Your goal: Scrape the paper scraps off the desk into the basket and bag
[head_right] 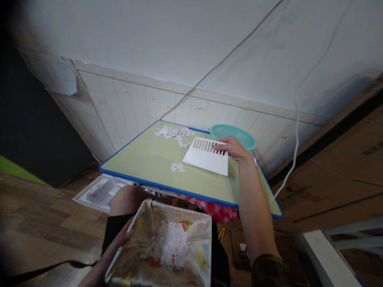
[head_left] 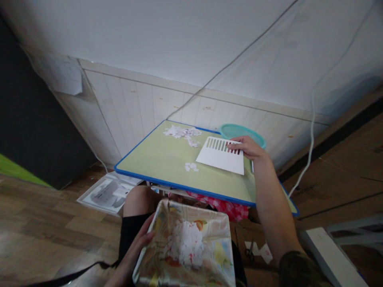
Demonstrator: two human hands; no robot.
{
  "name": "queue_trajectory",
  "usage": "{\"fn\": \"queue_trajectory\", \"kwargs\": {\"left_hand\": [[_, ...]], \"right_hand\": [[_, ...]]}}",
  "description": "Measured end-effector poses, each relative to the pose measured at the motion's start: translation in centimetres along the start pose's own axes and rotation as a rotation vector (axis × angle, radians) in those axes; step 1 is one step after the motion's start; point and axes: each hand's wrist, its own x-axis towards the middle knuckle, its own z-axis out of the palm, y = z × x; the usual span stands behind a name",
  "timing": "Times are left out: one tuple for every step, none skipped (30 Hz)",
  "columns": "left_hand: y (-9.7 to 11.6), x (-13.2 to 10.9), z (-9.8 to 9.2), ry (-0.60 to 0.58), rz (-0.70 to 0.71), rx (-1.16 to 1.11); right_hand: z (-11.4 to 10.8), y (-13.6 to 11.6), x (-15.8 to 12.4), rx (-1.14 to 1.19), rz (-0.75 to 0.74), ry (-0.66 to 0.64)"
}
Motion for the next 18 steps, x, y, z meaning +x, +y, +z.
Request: {"fn": "queue_trajectory", "kwargs": {"left_hand": [[0.0, 0.0, 0.0, 0.001, -0.01, -0.002], [0.1, 0.0, 0.0, 0.0, -0.015, -0.003], [0.1, 0.0, 0.0, -0.001, -0.017, -0.003], [0.1, 0.0, 0.1, -0.001, -0.016, 0.0], [0.1, 0.1, 0.0, 0.0, -0.016, 0.005], [0.1, 0.2, 0.0, 0.003, -0.016, 0.01], [0.1, 0.3, 0.0, 0.007, -0.016, 0.014], [0.1, 0.3, 0.0, 0.008, -0.016, 0.015], [0.1, 0.3, 0.0, 0.009, -0.015, 0.016], [0.1, 0.3, -0.1, 0.01, -0.015, 0.016], [0.2, 0.3, 0.0, 0.009, -0.015, 0.016], [0.2, 0.2, 0.0, 0.009, -0.015, 0.015], [0.3, 0.2, 0.0, 0.006, -0.016, 0.012], [0.3, 0.1, 0.0, 0.003, -0.018, 0.009], [0.3, 0.1, 0.0, 0.0, -0.02, 0.006], [0.3, 0.1, 0.0, -0.001, -0.024, 0.003], [0.2, 0.2, -0.1, 0.0, -0.027, 0.001], [0.1, 0.3, -0.1, 0.002, -0.028, -0.002]], "right_hand": [[0.0, 0.0, -0.1, 0.008, 0.0, 0.007], [0.2, -0.1, 0.0, 0.013, 0.001, 0.003], [0.6, -0.1, 0.1, 0.011, 0.0, -0.011], [1.1, -0.1, 0.2, 0.003, -0.006, -0.03], [1.7, -0.1, 0.4, -0.015, -0.015, -0.053], [2.2, -0.1, 0.5, -0.043, -0.022, -0.079], [2.6, -0.2, 0.6, -0.077, -0.025, -0.106], [2.7, -0.2, 0.7, -0.11, -0.021, -0.13], [2.6, -0.3, 0.6, -0.139, -0.011, -0.145], [2.3, -0.3, 0.4, -0.161, 0.002, -0.149], [1.8, -0.4, 0.2, -0.176, 0.014, -0.139], [1.1, -0.4, -0.2, -0.185, 0.02, -0.112], [0.4, -0.4, -0.6, -0.187, 0.02, -0.073], [-0.2, -0.5, -1.0, -0.188, 0.015, -0.031], [-0.8, -0.6, -1.4, -0.188, 0.007, 0.007], [-1.1, -0.7, -1.8, -0.19, -0.005, 0.036], [-1.2, -0.8, -2.1, -0.198, -0.019, 0.053], [-1.2, -0.9, -2.5, -0.208, -0.035, 0.065]]}}
